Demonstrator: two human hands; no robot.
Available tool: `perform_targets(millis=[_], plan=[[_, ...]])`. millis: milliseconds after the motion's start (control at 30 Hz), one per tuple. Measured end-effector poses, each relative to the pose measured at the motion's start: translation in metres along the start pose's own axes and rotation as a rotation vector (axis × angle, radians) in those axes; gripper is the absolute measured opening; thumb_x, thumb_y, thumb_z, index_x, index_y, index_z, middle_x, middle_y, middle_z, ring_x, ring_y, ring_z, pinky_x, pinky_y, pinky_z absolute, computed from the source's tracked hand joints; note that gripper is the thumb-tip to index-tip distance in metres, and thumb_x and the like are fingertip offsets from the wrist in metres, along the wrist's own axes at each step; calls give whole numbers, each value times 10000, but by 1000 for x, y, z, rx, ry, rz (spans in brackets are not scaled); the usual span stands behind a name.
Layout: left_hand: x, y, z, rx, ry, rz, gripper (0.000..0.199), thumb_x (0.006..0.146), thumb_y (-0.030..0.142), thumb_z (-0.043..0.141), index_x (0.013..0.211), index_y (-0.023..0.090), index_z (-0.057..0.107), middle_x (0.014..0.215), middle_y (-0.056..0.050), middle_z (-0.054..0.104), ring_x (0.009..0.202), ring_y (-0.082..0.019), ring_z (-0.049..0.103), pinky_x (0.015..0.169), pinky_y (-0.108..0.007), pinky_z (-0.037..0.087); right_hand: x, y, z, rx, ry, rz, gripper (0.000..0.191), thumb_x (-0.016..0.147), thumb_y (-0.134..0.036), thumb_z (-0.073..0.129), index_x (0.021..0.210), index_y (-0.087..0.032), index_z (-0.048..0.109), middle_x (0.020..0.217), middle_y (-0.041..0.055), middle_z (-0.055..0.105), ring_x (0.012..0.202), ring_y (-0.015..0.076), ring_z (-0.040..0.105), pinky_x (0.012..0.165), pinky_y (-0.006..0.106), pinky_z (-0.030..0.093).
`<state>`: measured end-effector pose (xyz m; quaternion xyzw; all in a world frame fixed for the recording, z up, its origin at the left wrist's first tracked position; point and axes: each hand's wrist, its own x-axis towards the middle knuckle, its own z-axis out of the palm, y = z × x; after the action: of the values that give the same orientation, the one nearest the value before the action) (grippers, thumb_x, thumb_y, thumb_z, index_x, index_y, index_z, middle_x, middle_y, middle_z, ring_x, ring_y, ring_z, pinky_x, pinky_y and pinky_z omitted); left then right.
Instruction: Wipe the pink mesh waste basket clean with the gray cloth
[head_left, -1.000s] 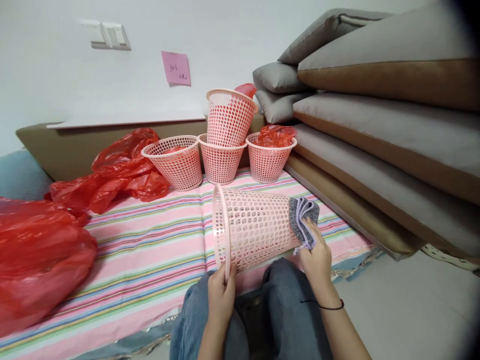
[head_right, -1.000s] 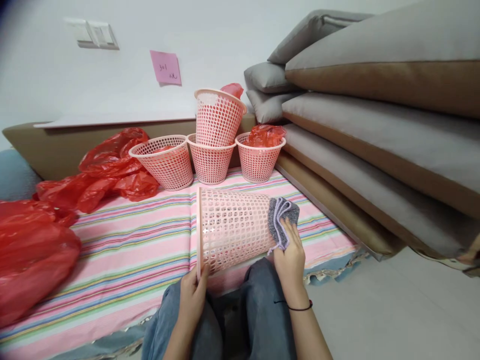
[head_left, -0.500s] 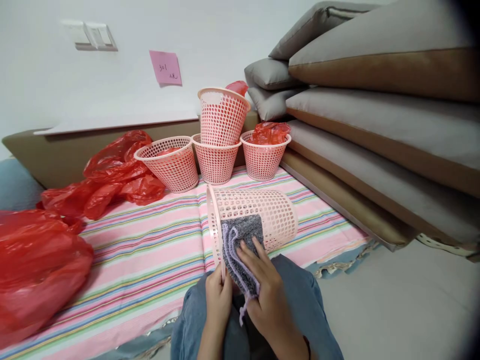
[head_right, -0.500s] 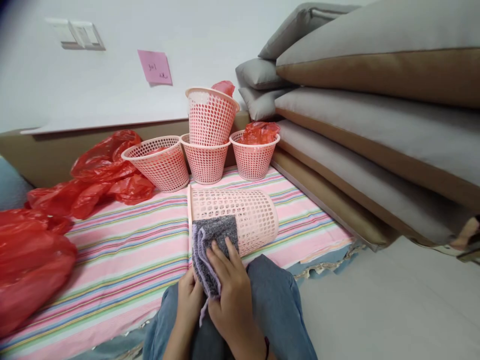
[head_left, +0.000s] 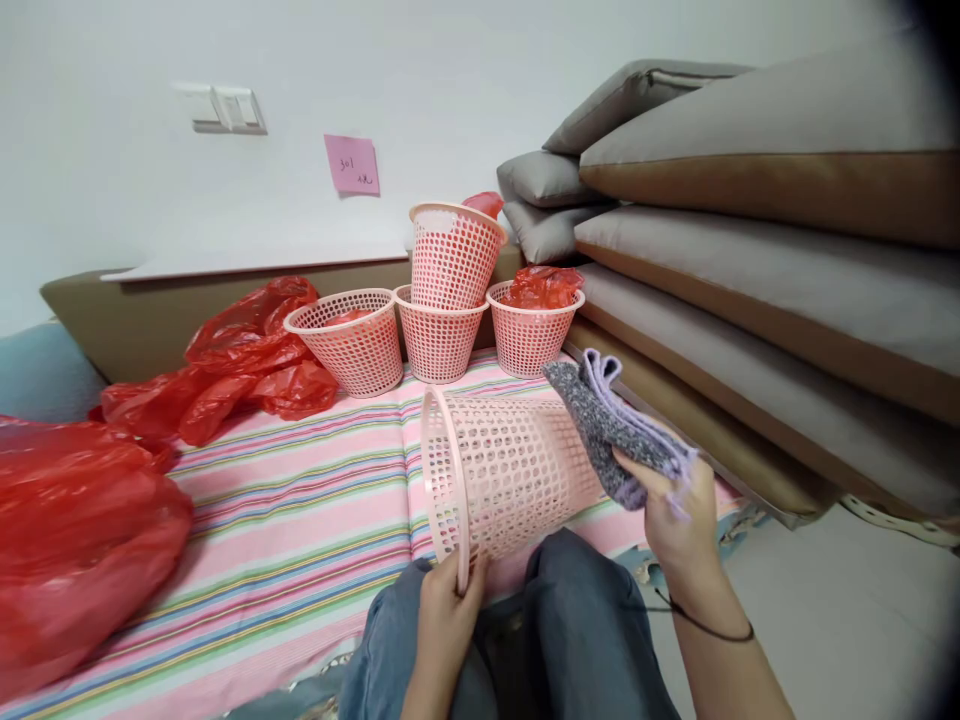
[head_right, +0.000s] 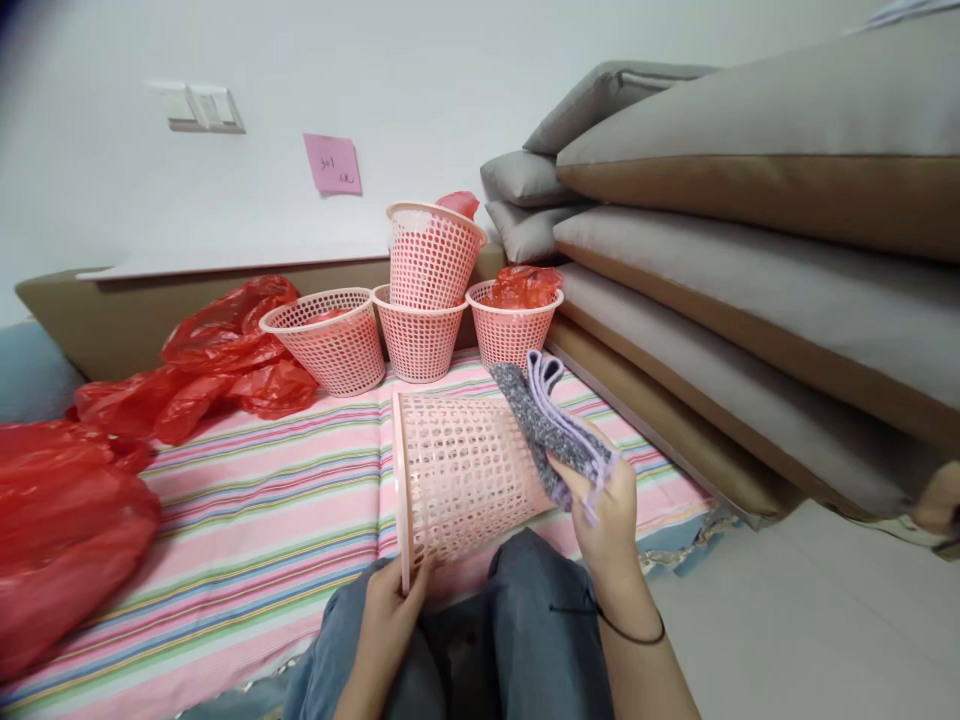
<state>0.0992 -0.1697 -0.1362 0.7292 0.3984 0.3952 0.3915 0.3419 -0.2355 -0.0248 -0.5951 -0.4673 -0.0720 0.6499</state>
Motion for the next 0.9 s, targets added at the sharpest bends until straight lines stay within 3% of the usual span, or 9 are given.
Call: perform_targets(millis=[67, 200, 300, 433, 533, 667, 833, 900], plan=[[-1, 1, 0, 29, -46, 15, 346, 888, 425, 542, 706, 178, 702, 647, -44, 696, 648, -208, 657, 671, -284, 504, 28, -8, 14, 122, -3, 32, 252, 758, -292, 709, 983, -185, 743, 1038, 98, 756, 969, 260, 714, 903, 403, 583], [-4, -2, 0, 103, -112, 58, 220, 862, 305, 558, 856, 212, 757, 840, -72, 782, 785, -257, 734, 723, -321, 541, 64, -10, 53, 202, -201, 1, 392, 717, -196, 612, 1090, -145, 721, 1058, 96, 761, 979, 248, 711, 932, 413, 552], [-5, -9, 1, 143, -134, 73, 225, 811, 221, 575, 911, 240, 776, 920, -70, 793, 855, -283, 746, 750, -352, 560, 64, -5, 79, 148, -318, -65, 521, 664, -103, 494, 1134, -144, 716, 1142, 99, 741, 1068, 243, 687, 990, 414, 515], [-5, -15, 1, 154, -105, 20, 271, 723, 119, 581, 837, 249, 789, 889, -63, 796, 836, -301, 747, 753, -390, 574, 39, -2, 101, 33, -412, -127, 631, 596, -61, 443, 1152, -192, 713, 1201, 74, 719, 1136, 242, 655, 1038, 427, 485], [-5, -11, 0, 131, -116, -19, 323, 673, 111, 647, 929, 250, 786, 972, -64, 791, 927, -319, 733, 842, -432, 564, 22, -2, 108, -67, -387, -188, 638, 561, -52, 447, 1124, -188, 714, 1166, 82, 722, 1131, 259, 641, 1045, 445, 479], [-8, -7, -3, 51, -112, -7, 384, 712, 258, 737, 1095, 226, 746, 1124, -96, 756, 1062, -321, 693, 962, -471, 522, 10, 0, 106, -97, -384, -218, 629, 561, -51, 439, 1120, -179, 701, 1145, 89, 716, 1120, 263, 631, 1040, 449, 481], [-16, -13, -1, -109, -70, -39, 485, 707, 369, 766, 1153, 189, 705, 1183, -131, 727, 1124, -326, 665, 1010, -479, 501, -11, -1, 96, -81, -362, -215, 609, 592, -66, 444, 1135, -189, 689, 1152, 84, 712, 1141, 264, 611, 1051, 454, 469], [-19, -6, 2, -206, -48, -90, 557, 702, 388, 778, 1210, 188, 665, 1244, -137, 696, 1159, -320, 649, 1023, -458, 499, -20, -3, 93, -84, -348, -226, 601, 593, -69, 440, 1129, -181, 688, 1139, 85, 717, 1134, 266, 609, 1050, 456, 468]])
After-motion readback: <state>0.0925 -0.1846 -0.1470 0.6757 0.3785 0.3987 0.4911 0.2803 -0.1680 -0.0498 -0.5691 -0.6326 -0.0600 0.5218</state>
